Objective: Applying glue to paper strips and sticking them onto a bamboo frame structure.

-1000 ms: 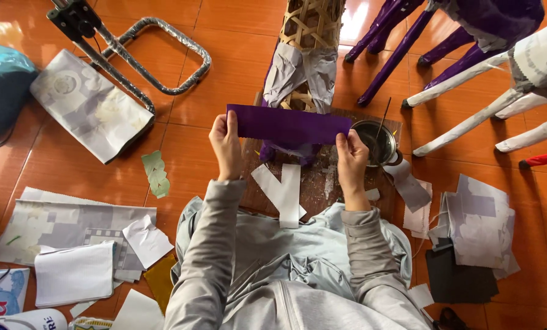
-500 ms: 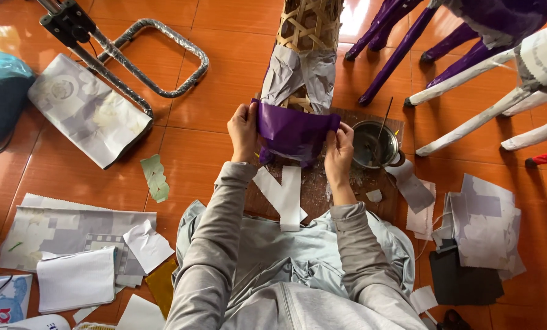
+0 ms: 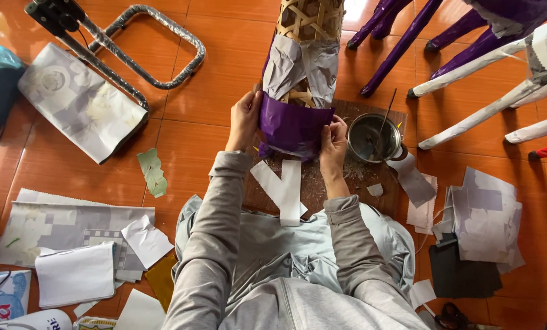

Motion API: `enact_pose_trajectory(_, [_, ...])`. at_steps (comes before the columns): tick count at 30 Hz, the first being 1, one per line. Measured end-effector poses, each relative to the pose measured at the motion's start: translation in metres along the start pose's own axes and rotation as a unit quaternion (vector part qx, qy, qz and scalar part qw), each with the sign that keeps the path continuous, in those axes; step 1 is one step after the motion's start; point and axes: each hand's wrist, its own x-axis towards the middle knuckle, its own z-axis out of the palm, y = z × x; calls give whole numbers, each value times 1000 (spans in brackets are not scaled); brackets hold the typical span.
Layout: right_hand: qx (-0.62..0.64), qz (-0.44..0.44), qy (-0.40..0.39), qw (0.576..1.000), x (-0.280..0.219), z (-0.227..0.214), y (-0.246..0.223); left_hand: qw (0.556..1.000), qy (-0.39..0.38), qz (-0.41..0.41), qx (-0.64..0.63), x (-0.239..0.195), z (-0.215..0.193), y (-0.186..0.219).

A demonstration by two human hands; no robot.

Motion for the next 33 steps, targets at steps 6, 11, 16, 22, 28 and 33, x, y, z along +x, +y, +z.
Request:
enact_pose_trajectory(6, [-116,-33,-42,992,8,-3,10,998,-32,-43,-23,5,4,-31])
enact_pose_trajectory(11, [-50,30,-103,993,14,-4,31,973,-122,-104,-165,6,3,-35])
enact_pose_trajectory(16, [-77,34,-76,994,14,-15,68,957,-150,-147,-202,-2,5,-47])
enact_pose_trajectory(22, [-63,110,-83,989,4,-3,4,983,-42,-59,-168,-15,6,-42])
enact_pose_trajectory(28, [-235,-129,-65,961,-12,13,-22,980,-29,53,-192,-51,2,9])
enact_pose_trajectory(33, [-199,-46,-124,971,-9,4,-7,982,-105,63,-147,-52,4,5])
